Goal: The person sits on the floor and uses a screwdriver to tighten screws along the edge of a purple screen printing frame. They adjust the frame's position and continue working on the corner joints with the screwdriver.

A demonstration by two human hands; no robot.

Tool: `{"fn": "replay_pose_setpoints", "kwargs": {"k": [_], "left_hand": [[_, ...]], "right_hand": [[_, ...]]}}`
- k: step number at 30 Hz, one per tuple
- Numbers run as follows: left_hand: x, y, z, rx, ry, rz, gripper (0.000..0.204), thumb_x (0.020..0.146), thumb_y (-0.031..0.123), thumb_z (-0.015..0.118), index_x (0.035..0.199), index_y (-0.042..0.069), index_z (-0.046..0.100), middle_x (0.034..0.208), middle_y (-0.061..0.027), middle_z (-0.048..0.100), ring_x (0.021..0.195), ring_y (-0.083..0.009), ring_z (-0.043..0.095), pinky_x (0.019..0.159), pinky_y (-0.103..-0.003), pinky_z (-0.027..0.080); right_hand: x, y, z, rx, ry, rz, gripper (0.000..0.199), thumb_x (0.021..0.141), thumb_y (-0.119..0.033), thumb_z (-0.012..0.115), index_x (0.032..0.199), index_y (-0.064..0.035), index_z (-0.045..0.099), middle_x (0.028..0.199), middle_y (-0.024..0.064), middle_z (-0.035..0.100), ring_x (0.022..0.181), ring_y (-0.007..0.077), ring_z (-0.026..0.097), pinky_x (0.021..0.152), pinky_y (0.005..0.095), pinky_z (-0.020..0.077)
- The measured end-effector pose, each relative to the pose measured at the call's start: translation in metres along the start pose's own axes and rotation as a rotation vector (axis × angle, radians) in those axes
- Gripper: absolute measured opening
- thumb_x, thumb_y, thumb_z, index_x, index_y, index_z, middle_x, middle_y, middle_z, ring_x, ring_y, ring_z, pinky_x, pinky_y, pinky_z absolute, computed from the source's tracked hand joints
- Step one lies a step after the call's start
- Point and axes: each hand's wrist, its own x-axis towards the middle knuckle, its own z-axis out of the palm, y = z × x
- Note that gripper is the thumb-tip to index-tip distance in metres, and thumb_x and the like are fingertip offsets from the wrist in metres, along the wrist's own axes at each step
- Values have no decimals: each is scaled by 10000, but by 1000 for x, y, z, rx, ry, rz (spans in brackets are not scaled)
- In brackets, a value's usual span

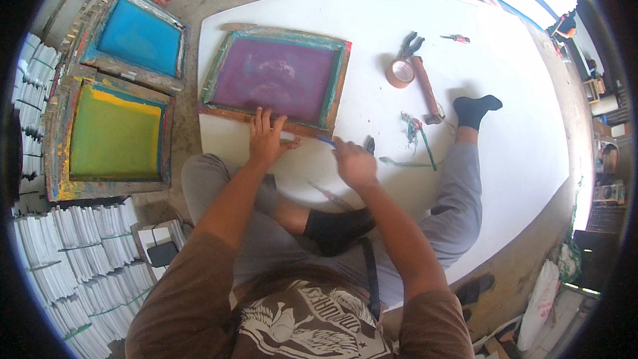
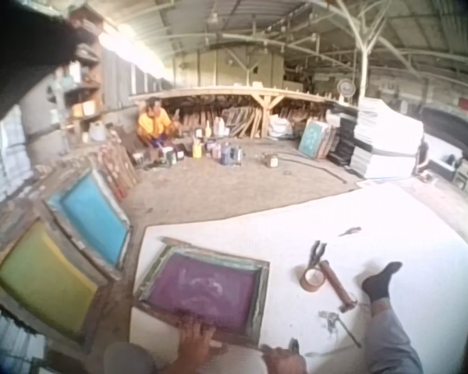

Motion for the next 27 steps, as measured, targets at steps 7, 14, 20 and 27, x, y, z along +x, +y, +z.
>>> {"fn": "replay_pose_setpoints", "kwargs": {"k": [7,14,20,27], "left_hand": [[-11,-12,36,57,99,254,310,861,414,798,1055,174,776,1024,19,684,1056,-232,663,873,-442,530],[-11,-8,29,-200,47,335,174,929,294,748,1008,142,784,986,-34,675,958,-263,683,798,-442,565],[-11,-2,26,-286,-42,184,157,954,257,733,938,102,743,976,-68,667,916,-305,679,791,-448,555],[-5,57,20,-717,80,-151,200,989,200,749,949,7,713,911,-115,733,804,-220,711,719,-364,558]], "right_hand": [[-58,128,-8,158,367,689,322,1013,-266,687,1261,-63,725,1053,227,761,981,420,738,841,492,568],[-48,176,-21,409,586,910,381,1033,-334,652,1180,8,735,808,109,695,711,177,659,676,371,504],[-48,186,9,561,666,848,359,1057,-302,652,1181,30,710,763,26,618,614,102,537,579,302,441],[-44,195,3,1021,810,1008,245,1078,-247,637,1138,-15,686,730,6,574,499,66,450,436,255,348]]}}
